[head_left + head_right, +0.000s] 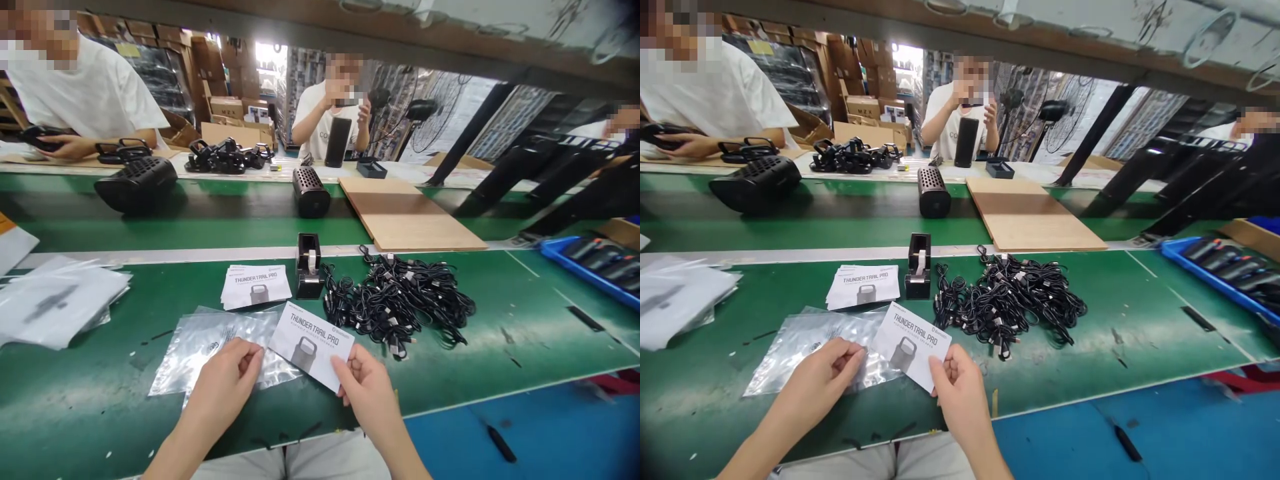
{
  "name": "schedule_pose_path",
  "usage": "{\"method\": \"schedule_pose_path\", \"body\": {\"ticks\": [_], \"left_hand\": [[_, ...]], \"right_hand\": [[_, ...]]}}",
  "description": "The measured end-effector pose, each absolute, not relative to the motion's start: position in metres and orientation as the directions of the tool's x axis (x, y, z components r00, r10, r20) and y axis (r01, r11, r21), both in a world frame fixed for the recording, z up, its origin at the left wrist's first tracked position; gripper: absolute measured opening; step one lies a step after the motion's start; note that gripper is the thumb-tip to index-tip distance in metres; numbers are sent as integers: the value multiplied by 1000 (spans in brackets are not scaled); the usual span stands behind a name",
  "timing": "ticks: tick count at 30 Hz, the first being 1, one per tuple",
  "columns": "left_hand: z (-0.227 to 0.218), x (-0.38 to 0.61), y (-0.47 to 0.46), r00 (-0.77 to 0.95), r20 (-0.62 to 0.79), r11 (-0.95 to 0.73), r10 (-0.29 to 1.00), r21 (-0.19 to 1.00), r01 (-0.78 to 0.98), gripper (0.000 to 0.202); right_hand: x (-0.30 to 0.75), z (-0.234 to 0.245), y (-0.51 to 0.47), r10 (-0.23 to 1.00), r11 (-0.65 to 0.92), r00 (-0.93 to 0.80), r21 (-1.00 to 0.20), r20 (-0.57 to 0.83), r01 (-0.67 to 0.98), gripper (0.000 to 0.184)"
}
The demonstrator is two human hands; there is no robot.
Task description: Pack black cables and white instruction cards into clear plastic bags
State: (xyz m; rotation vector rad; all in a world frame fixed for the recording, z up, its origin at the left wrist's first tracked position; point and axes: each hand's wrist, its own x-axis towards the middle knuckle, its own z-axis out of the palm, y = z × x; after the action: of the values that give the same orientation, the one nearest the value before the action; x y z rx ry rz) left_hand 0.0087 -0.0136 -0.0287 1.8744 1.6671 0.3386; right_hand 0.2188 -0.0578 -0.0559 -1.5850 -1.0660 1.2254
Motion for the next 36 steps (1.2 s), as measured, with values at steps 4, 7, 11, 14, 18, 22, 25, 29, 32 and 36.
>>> {"method": "schedule_pose_path", "body": {"ticks": [4,7,11,14,18,22,25,29,32,36], "left_hand": [[-29,8,-13,184,-195,-33,963,592,805,27],[-30,8,-13,184,-191,-36,964,593,804,28],[-29,9,-14,184,-197,-31,963,596,802,29],[-28,8,-15,190,-206,-32,960,592,805,33],[-29,7,-16,189,-217,-10,958,633,774,33],[-35,7,-18,169,-203,6,964,656,754,23],[-41,8,-20,183,-149,-46,972,640,767,19],[-47,9,-28,209,-68,-122,976,625,771,18],[-51,11,-34,228,11,-186,974,621,761,18],[-57,13,-38,225,106,-244,968,584,774,23]], "right_hand": [[218,-57,-57,956,-271,146,-955,-253,121,26],[218,-57,-57,958,-261,154,-959,-242,113,27],[220,-59,-58,961,-257,138,-957,-239,133,27],[222,-61,-58,963,-256,128,-956,-238,144,27],[224,-59,-59,960,-269,126,-947,-250,175,25],[227,-51,-60,940,-338,119,-924,-321,180,23],[231,-44,-63,888,-456,18,-877,-459,149,23],[233,-39,-67,822,-540,-124,-830,-555,138,25],[229,-41,-66,843,-526,-60,-842,-535,120,28],[223,-44,-63,884,-456,-47,-879,-466,139,25]]}}
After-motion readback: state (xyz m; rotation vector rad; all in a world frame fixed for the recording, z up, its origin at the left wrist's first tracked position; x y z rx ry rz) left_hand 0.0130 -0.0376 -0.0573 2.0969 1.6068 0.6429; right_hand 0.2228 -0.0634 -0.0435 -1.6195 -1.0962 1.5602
